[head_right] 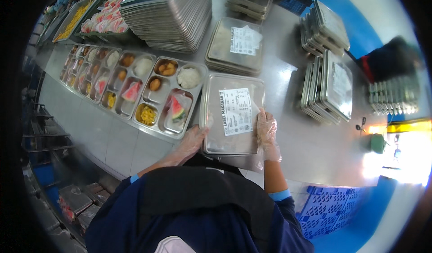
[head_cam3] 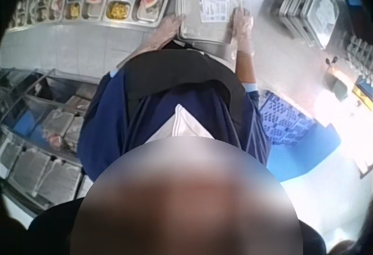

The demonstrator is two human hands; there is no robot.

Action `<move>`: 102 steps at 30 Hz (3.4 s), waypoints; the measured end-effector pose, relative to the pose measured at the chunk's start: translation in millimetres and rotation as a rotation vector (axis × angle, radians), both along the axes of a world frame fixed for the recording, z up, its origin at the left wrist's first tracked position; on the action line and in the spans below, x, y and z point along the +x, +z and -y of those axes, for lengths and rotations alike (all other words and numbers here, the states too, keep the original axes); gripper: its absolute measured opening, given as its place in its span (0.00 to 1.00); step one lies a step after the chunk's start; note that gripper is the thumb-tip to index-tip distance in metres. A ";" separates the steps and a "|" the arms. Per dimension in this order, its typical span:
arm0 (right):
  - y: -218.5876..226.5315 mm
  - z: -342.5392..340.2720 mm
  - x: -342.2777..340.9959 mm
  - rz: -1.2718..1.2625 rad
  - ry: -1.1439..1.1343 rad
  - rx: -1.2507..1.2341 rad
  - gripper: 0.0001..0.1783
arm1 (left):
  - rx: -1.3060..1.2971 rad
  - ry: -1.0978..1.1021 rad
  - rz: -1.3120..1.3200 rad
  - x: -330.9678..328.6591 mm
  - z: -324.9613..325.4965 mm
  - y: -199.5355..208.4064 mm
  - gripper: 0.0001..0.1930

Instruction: The person assembles compartmentalized metal meal trays by scooping rice into one section and adding pre-portioned items such as fried balls, yellow rice, and watermelon slices into other compartments. The person then places a metal lid on each tray and stacks the completed trays on the counter.

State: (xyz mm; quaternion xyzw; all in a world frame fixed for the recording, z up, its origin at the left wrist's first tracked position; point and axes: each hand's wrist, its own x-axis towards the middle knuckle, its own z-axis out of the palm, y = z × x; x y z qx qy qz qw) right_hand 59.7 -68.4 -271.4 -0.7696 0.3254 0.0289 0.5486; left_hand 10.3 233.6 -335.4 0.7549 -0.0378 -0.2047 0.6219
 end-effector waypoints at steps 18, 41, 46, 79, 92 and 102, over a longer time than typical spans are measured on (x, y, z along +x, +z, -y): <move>7.2 93.7 -61.1 -0.053 0.038 -0.711 0.32 | 0.380 -0.305 -0.214 61.0 115.3 76.1 0.46; 208.0 361.4 55.5 0.129 -0.069 -0.457 0.32 | -0.340 -0.368 0.093 220.3 363.1 241.2 0.37; 185.3 442.5 92.2 0.016 0.064 -0.762 0.32 | -0.461 -0.341 -0.170 252.1 463.7 211.0 0.25; 21.4 42.1 238.8 0.440 -0.094 0.968 0.31 | 0.637 0.264 0.685 223.5 19.4 131.9 0.29; -18.1 -37.8 -16.6 0.027 -0.021 0.669 0.27 | -0.100 0.920 -0.263 0.7 -163.2 33.3 0.29; -8.6 -122.8 10.4 0.041 0.179 0.202 0.28 | -0.227 0.355 -0.441 -29.3 -143.9 28.1 0.29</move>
